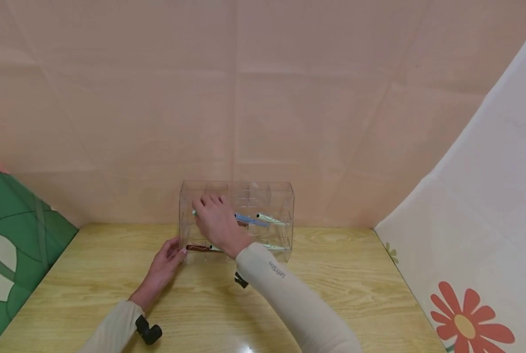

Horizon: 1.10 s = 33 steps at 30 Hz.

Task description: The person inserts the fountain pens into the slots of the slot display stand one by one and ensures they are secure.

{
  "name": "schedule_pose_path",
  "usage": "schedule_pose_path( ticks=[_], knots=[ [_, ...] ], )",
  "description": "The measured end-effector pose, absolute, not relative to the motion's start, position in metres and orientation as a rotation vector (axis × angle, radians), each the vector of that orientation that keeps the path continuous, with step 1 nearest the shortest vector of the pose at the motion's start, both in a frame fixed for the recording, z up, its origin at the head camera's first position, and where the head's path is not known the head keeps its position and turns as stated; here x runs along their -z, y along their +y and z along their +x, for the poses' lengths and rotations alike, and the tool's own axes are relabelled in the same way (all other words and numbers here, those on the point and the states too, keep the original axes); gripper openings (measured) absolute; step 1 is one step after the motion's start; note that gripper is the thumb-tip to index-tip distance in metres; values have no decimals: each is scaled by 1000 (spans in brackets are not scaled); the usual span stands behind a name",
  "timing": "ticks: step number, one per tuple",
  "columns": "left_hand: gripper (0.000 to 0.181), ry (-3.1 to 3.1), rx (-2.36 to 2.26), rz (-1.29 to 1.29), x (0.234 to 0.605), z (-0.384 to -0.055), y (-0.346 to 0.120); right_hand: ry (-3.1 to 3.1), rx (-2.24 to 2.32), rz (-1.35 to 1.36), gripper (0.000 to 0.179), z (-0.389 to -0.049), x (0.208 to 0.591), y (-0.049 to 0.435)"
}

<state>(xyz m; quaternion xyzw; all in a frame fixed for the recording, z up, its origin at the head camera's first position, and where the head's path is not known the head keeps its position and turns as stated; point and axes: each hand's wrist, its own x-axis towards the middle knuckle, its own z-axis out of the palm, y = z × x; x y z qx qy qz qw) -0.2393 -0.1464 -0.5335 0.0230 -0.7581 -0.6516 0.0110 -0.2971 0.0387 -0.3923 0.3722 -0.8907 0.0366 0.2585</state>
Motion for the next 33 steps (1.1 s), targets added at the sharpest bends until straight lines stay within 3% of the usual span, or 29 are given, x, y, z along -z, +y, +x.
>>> schedule_pose_path(
  ticks=[33],
  knots=[
    [58,-2352,2039,83,534,-241,-146,-2406,51,1050,22,-304,402,25]
  ],
)
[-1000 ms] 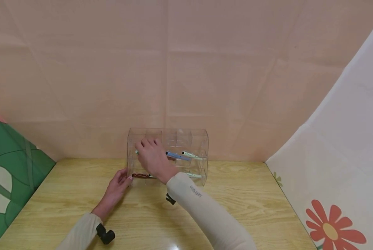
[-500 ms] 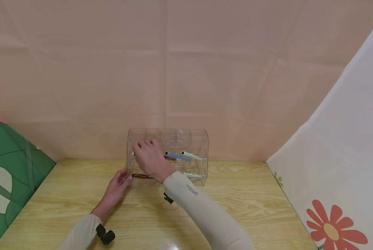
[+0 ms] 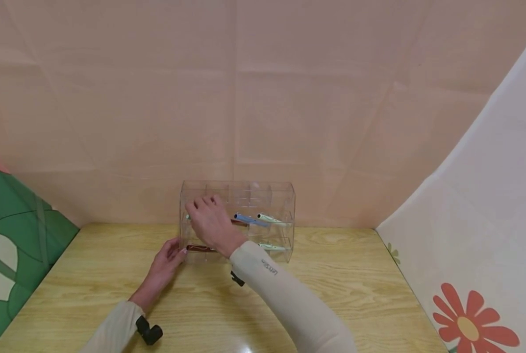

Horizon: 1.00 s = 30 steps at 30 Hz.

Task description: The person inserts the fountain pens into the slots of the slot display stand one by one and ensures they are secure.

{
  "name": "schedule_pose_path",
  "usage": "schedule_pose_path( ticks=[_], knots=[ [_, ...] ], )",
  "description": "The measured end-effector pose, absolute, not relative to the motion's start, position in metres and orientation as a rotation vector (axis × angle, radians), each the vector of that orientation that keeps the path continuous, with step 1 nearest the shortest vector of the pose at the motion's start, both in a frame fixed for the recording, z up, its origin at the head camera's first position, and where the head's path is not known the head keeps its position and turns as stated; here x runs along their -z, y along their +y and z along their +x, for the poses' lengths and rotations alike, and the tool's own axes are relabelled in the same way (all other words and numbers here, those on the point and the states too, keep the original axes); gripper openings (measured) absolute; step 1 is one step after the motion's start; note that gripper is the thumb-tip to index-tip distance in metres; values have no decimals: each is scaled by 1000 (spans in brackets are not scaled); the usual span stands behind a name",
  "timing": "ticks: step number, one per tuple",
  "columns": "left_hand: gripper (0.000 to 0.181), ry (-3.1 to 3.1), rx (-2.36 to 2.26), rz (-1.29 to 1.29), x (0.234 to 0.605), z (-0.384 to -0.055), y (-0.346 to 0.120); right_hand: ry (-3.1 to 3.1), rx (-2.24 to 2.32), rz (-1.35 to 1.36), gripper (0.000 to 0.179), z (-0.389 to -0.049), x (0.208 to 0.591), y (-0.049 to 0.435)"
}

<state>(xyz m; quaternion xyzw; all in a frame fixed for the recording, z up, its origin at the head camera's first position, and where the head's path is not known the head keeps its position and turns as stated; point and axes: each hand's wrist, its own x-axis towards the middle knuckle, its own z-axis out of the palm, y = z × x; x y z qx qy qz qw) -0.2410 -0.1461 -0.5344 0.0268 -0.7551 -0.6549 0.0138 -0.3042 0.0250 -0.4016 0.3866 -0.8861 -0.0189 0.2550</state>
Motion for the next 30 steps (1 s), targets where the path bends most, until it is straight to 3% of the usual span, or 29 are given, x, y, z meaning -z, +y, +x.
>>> schedule_pose_path(
  ticks=[10,20,30],
  knots=[
    [59,-2352,2042,77,536,-241,-146,-2423,7,1067,27,-302,399,29],
    [59,-2362,2041,79,533,-240,-146,-2474,-59,1084,47,-292,385,39],
    [60,-2402,1998,81,534,-240,-146,-2350,-158,1080,48,-269,370,61]
  ],
)
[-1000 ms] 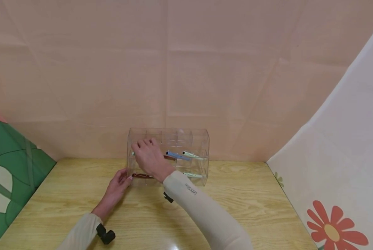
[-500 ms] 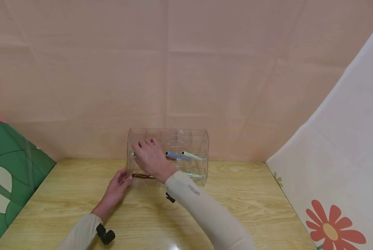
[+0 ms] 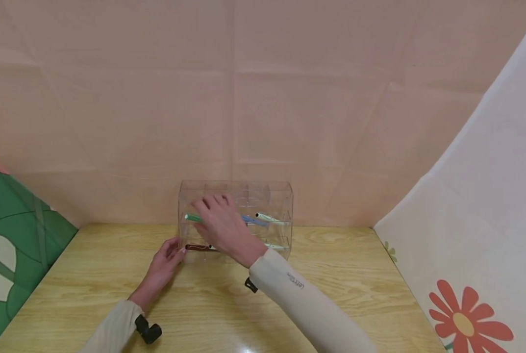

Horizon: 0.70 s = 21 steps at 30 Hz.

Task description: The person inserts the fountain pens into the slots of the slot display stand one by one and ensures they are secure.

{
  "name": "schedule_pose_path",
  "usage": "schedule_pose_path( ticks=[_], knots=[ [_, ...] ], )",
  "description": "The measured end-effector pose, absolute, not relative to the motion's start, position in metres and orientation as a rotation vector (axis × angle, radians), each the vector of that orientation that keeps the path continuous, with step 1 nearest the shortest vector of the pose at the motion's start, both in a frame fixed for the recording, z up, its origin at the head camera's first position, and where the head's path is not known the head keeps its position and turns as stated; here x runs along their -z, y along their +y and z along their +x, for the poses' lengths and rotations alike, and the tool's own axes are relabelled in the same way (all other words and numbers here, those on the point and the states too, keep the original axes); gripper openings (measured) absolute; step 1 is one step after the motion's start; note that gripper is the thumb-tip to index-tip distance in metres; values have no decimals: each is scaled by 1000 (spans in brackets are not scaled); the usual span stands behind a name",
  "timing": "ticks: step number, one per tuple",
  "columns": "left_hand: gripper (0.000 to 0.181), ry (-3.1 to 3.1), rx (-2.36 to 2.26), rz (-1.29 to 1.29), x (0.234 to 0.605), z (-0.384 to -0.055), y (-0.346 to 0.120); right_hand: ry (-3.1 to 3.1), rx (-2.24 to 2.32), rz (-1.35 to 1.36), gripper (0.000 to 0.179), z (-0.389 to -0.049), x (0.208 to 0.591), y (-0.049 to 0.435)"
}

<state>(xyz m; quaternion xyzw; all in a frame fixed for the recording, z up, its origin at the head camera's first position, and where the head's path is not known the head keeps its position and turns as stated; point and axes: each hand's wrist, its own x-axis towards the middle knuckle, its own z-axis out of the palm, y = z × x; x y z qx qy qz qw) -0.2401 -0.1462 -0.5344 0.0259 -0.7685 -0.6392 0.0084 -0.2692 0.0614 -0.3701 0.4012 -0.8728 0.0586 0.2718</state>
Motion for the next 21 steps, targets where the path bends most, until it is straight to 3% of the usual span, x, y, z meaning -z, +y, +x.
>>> schedule_pose_path(
  ticks=[10,21],
  knots=[
    [61,-2421,1990,102,529,-238,-147,-2237,-253,1105,46,-226,372,85],
    [62,-2405,2032,119,531,-237,-146,-2292,-405,1036,43,-183,418,105]
  ],
)
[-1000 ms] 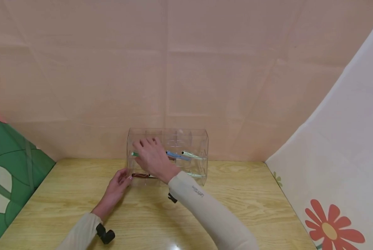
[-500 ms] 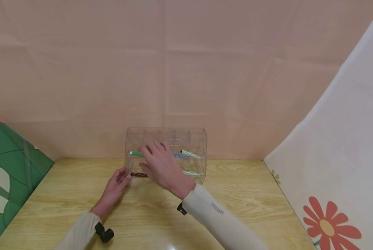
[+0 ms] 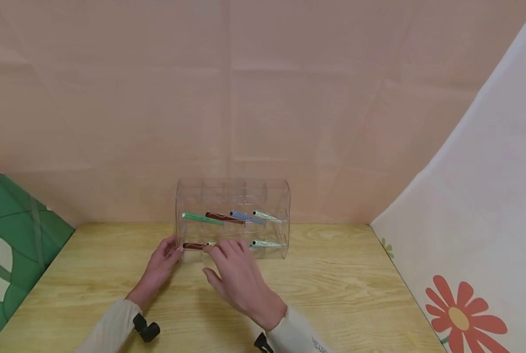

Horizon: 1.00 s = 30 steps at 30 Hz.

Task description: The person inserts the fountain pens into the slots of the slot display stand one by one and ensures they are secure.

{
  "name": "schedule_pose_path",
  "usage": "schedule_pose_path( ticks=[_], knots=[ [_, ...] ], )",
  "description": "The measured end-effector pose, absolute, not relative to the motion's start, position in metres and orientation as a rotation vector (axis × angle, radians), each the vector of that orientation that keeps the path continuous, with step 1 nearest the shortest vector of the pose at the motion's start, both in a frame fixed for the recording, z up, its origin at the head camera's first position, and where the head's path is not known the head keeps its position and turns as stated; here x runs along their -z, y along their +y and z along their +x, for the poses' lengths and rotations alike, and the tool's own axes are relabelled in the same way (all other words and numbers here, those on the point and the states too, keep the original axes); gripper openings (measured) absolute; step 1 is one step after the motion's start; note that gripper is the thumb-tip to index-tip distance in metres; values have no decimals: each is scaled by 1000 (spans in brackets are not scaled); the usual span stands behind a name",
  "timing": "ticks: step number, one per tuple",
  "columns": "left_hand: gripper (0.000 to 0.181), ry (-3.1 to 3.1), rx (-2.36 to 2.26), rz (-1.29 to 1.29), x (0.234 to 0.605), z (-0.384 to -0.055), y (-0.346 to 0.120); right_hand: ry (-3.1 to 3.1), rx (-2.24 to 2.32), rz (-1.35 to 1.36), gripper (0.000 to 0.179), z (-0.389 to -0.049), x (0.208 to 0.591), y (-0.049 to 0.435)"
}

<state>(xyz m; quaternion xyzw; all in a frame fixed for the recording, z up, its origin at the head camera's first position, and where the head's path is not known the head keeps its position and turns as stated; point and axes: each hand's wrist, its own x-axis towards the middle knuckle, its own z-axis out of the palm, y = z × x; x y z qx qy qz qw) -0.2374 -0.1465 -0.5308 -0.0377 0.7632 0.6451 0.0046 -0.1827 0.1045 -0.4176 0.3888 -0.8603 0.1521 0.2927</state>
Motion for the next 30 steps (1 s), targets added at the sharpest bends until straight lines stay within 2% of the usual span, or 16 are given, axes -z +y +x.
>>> schedule_pose_path(
  ticks=[13,23,30],
  knots=[
    [60,2414,-2007,-125,533,-239,-156,-2401,-580,862,43,-152,477,136],
    [62,2454,-1969,-108,534,-237,-165,-2423,-610,723,41,-143,504,164],
    [69,2679,-1669,38,532,-218,-183,-2416,-595,638,42,-147,512,194]
  ],
)
